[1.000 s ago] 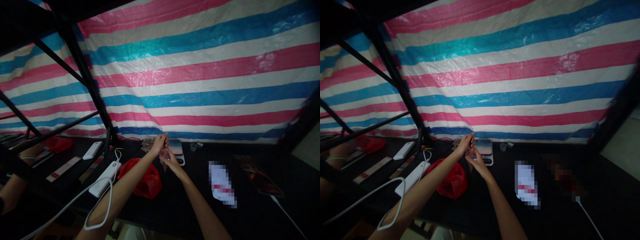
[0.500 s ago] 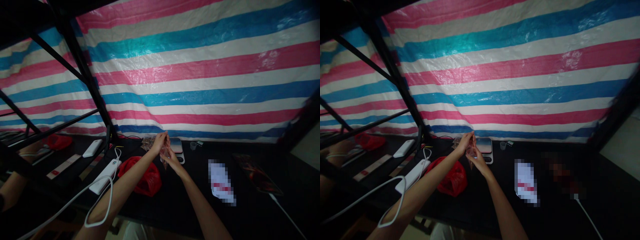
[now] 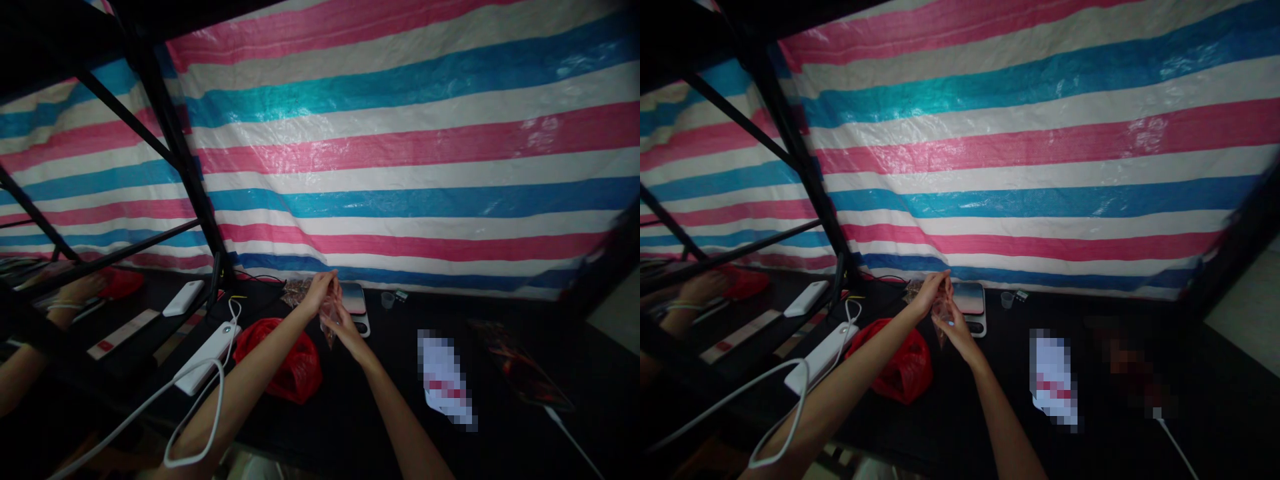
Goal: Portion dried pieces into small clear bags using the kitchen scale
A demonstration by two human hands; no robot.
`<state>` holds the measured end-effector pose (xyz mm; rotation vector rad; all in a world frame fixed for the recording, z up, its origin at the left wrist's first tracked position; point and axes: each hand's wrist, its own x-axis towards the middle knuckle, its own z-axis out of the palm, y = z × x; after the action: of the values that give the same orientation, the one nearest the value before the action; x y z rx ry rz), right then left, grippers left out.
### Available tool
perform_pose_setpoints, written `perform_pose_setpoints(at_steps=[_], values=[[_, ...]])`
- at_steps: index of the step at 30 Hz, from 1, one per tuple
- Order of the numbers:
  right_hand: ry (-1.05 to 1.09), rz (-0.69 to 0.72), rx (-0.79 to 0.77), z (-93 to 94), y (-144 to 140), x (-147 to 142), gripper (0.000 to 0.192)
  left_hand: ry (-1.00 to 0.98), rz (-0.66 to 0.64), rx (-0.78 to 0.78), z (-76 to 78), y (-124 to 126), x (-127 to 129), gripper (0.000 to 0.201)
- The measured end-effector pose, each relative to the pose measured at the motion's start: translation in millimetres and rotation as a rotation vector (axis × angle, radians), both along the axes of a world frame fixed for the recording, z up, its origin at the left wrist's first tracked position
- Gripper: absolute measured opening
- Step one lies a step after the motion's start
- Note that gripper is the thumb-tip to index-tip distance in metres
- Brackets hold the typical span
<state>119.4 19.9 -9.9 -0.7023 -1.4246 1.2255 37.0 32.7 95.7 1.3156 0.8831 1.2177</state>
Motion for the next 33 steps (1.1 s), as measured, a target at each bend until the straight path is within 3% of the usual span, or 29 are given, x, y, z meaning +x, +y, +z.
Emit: perform_pose_setpoints(at_steps=[6, 16, 24, 33], values=[[-0.004, -0.009, -0.054, -7.9, 4.4, -1.4, 0.059, 0.004, -0.077, -0.006, -1.4, 3.4, -2.4, 0.041], [0.006, 0.004, -0.039, -6.5, 3.8, -0.2, 0.059, -0.038, -0.045, -0.005, -8.4, 8.8, -1.6, 0.041], [-0.004, 0.019, -0.019, 0.6, 0.0, 2.5, 0.052, -0.014, -0.129, 0.064, -2.0, 1.2, 0.2, 0.048], [-0.003, 0.013, -0.038, 1.2, 1.1, 4.6, 0.054, 0.006, -0.110, 0.017, -1.0, 1.4, -0.6, 0.050]])
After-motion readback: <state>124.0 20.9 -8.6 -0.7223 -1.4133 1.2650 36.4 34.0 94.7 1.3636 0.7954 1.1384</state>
